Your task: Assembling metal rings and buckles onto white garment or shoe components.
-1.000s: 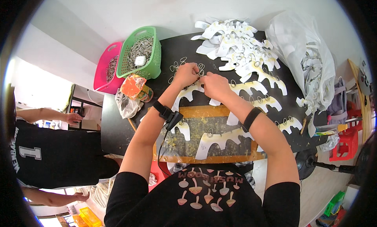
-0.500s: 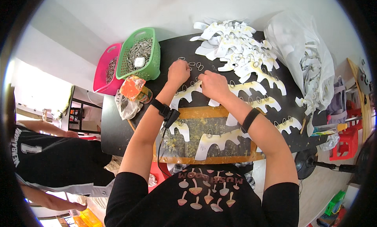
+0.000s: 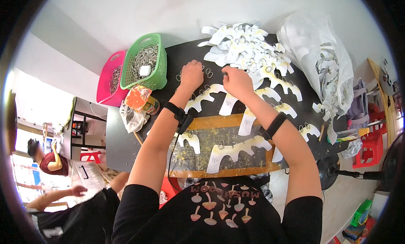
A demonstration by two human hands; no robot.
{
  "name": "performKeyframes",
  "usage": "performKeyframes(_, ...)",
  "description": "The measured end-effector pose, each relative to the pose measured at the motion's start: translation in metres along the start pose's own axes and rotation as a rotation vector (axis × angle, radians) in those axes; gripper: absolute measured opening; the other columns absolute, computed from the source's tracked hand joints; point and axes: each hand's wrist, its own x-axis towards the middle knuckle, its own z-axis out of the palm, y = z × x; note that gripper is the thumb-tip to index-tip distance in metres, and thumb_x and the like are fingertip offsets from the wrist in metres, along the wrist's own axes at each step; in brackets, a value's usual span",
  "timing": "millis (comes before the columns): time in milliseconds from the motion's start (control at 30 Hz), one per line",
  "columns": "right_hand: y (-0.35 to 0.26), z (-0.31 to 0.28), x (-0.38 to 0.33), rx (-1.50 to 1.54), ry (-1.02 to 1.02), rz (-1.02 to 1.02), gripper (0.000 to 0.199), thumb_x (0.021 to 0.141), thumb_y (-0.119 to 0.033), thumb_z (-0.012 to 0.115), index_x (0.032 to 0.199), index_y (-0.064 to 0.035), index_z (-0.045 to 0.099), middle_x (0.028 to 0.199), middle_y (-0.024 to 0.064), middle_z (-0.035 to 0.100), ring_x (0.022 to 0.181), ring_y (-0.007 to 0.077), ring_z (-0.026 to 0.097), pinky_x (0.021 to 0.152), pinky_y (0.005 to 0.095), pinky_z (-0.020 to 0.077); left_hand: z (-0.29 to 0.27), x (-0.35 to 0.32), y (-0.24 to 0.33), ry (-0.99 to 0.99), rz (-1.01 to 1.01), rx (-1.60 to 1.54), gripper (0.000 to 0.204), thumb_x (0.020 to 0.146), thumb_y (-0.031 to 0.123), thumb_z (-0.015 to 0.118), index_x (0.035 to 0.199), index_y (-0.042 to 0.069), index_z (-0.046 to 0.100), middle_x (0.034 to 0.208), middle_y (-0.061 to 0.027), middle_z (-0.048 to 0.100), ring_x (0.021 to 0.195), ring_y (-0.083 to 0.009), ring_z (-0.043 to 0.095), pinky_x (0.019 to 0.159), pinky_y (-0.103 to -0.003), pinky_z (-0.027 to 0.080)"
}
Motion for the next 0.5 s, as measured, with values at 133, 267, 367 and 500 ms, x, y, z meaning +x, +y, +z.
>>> performKeyframes(133, 0.011, -0.014, 0.006, 0.048, -0.023, 0.072, 0.025, 0.084, -0.014, 0.059, 0.105, -0.0094, 0.07, 0.088, 0.014, 0.072, 0.083, 0.0318, 0.069, 0.075, 0.0414, 0.0551, -0.008, 0.001, 0.007, 0.023, -0.126, 0.016, 0.025, 0.075, 0.012, 0.074, 0.093, 0.0, 0.06, 0.1, -0.016, 0.058, 0.093, -0.0332, 0.063, 0.078, -0.045, 0.052)
performKeyframes(267, 0.009, -0.021, 0.005, 0.078, -0.023, 0.053, 0.025, 0.083, -0.014, 0.06, 0.105, -0.0085, 0.07, 0.084, 0.0141, 0.072, 0.078, 0.0319, 0.069, 0.073, 0.041, 0.0549, -0.013, 0.002, 0.014, 0.071, -0.147, 0.049, 0.023, 0.074, 0.011, 0.074, 0.09, -0.001, 0.063, 0.104, -0.0203, 0.053, 0.092, -0.0341, 0.063, 0.077, -0.043, 0.053)
performKeyframes(367, 0.014, -0.023, 0.005, 0.087, -0.023, 0.046, 0.024, 0.083, -0.014, 0.061, 0.104, -0.008, 0.07, 0.082, 0.0141, 0.072, 0.076, 0.0318, 0.069, 0.072, 0.0405, 0.0546, -0.02, 0.0, 0.019, 0.037, -0.228, 0.03, 0.018, 0.074, 0.007, 0.072, 0.086, -0.003, 0.063, 0.106, -0.0213, 0.051, 0.091, -0.0352, 0.063, 0.077, -0.041, 0.054)
performKeyframes(500, 0.021, -0.026, 0.004, 0.098, -0.021, 0.042, 0.024, 0.083, -0.014, 0.061, 0.105, -0.0078, 0.07, 0.081, 0.014, 0.072, 0.074, 0.0309, 0.069, 0.071, 0.0397, 0.0542, -0.025, -0.002, 0.015, 0.058, -0.246, -0.009, 0.012, 0.075, 0.0, 0.069, 0.081, -0.007, 0.062, 0.106, -0.0234, 0.05, 0.087, -0.0363, 0.063, 0.076, -0.042, 0.055)
